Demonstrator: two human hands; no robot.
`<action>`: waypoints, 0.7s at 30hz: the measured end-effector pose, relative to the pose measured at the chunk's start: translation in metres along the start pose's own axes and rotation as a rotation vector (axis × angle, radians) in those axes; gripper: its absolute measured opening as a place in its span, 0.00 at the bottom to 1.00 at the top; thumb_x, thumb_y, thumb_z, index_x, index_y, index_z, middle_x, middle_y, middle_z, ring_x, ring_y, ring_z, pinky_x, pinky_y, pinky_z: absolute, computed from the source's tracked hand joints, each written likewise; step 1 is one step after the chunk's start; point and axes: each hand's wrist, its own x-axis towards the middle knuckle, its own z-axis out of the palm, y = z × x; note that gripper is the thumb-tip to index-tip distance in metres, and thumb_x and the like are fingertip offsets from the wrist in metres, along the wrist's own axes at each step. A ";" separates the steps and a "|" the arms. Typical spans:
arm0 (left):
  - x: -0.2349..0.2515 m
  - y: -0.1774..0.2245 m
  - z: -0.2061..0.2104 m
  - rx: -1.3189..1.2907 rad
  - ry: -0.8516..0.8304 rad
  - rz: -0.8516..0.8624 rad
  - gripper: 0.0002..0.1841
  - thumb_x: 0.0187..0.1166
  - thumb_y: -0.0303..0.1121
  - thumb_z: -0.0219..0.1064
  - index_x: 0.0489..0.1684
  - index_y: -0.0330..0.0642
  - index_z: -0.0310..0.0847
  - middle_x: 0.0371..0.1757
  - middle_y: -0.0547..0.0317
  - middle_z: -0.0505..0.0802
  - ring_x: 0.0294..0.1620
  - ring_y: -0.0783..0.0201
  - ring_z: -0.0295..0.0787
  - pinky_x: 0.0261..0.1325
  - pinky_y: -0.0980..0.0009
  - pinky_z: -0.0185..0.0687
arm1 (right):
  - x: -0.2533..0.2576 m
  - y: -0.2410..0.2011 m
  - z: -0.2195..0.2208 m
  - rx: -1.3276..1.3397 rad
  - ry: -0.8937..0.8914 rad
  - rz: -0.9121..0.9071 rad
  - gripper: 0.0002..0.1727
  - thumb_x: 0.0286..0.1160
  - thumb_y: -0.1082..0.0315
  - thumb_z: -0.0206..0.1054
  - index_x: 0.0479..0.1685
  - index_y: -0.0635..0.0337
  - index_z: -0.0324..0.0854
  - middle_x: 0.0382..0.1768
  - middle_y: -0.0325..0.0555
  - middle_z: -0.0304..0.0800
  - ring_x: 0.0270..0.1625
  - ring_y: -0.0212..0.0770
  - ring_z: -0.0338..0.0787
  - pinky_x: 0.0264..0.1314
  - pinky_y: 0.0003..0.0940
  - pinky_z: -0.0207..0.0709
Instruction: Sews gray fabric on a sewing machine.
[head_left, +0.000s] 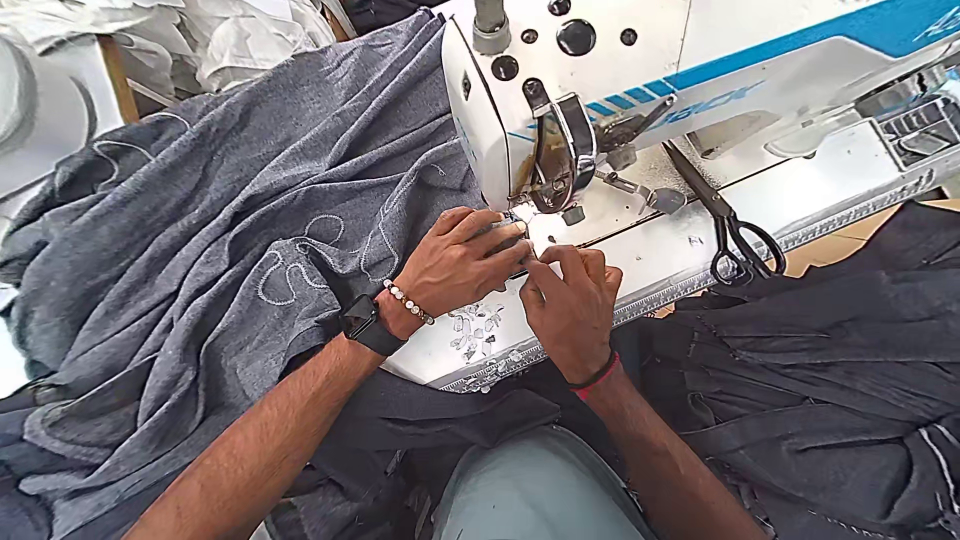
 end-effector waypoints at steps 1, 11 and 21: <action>0.000 0.000 -0.001 -0.001 -0.005 0.001 0.21 0.88 0.51 0.57 0.72 0.61 0.87 0.76 0.62 0.87 0.77 0.51 0.78 0.79 0.51 0.65 | -0.002 0.003 -0.005 0.045 -0.038 0.007 0.13 0.77 0.60 0.64 0.50 0.37 0.95 0.52 0.36 0.89 0.59 0.44 0.81 0.55 0.48 0.67; 0.007 0.024 0.007 -0.288 0.097 -0.368 0.12 0.77 0.44 0.67 0.38 0.56 0.98 0.55 0.62 0.92 0.68 0.52 0.78 0.67 0.51 0.68 | 0.020 0.029 -0.001 0.197 0.005 -0.111 0.10 0.80 0.58 0.70 0.52 0.42 0.95 0.49 0.39 0.93 0.49 0.43 0.87 0.47 0.43 0.75; -0.001 0.019 0.010 -0.068 0.016 -0.433 0.21 0.89 0.47 0.53 0.73 0.60 0.86 0.75 0.57 0.86 0.82 0.47 0.72 0.80 0.45 0.61 | 0.013 0.030 0.003 0.186 0.026 -0.189 0.11 0.84 0.65 0.65 0.50 0.41 0.94 0.55 0.34 0.94 0.60 0.41 0.88 0.56 0.44 0.74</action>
